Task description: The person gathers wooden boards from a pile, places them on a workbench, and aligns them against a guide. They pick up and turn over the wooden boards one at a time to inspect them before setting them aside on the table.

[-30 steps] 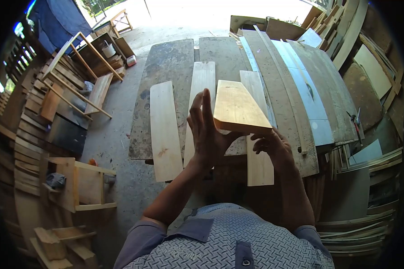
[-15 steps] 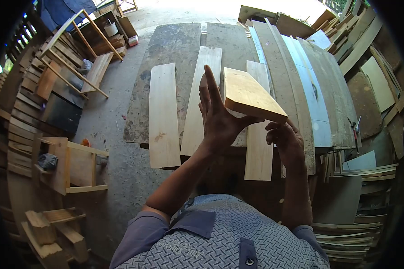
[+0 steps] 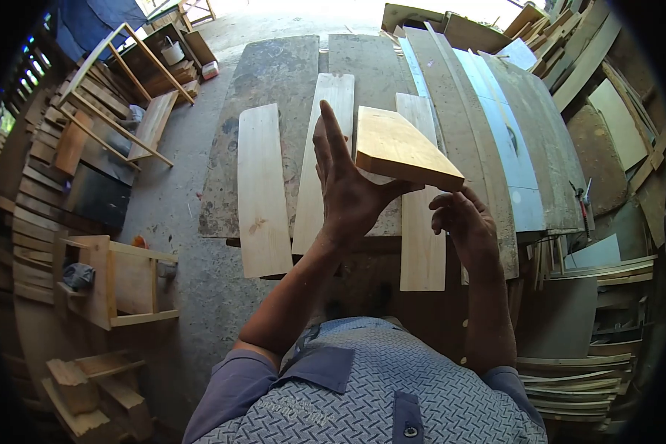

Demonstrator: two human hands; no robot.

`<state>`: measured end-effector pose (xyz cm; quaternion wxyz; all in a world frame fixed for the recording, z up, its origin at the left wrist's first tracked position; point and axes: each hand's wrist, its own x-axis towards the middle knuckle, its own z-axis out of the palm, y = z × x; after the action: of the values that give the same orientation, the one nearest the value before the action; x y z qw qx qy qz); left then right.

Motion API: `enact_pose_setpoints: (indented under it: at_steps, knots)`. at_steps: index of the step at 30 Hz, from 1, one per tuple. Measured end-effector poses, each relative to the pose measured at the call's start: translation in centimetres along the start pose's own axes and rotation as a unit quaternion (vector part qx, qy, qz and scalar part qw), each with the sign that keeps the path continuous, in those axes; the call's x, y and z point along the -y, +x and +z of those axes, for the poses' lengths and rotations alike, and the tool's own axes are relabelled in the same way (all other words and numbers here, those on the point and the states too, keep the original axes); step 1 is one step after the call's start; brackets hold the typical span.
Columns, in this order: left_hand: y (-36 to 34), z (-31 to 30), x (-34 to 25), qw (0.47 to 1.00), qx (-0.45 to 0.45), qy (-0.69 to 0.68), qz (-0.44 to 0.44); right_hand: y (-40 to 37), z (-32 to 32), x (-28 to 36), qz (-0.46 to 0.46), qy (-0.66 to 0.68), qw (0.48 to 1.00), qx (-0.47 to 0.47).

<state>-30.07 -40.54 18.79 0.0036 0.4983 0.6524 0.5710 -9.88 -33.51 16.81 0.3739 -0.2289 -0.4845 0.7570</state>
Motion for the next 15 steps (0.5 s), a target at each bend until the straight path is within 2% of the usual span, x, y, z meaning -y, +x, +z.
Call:
enact_pose_setpoints:
  at_steps: [2, 4, 6, 10, 15]
  knots:
    - [-0.05, -0.10, -0.05, 0.999, 0.018, -0.030, 0.003, -0.08, -0.27, -0.08, -0.004, 0.006, 1.000, -0.006]
    - [-0.32, -0.05, -0.07, 1.000, 0.013, -0.002, -0.016, -0.27, -0.13, -0.24, 0.025, 0.015, 1.000, -0.001]
    - [-0.57, 0.15, 0.35, 0.997, 0.020, -0.060, -0.044, -0.46, 0.16, -0.23, 0.049, -0.001, 0.999, -0.009]
    - [-0.78, 0.17, 0.05, 0.999, 0.030, -0.016, -0.014, -0.70, 0.43, -0.16, 0.040, -0.012, 0.999, 0.032]
    - [-0.87, 0.04, 0.28, 1.000, 0.028, -0.001, -0.010, -0.86, 0.44, -0.37, 0.040, -0.016, 0.999, 0.033]
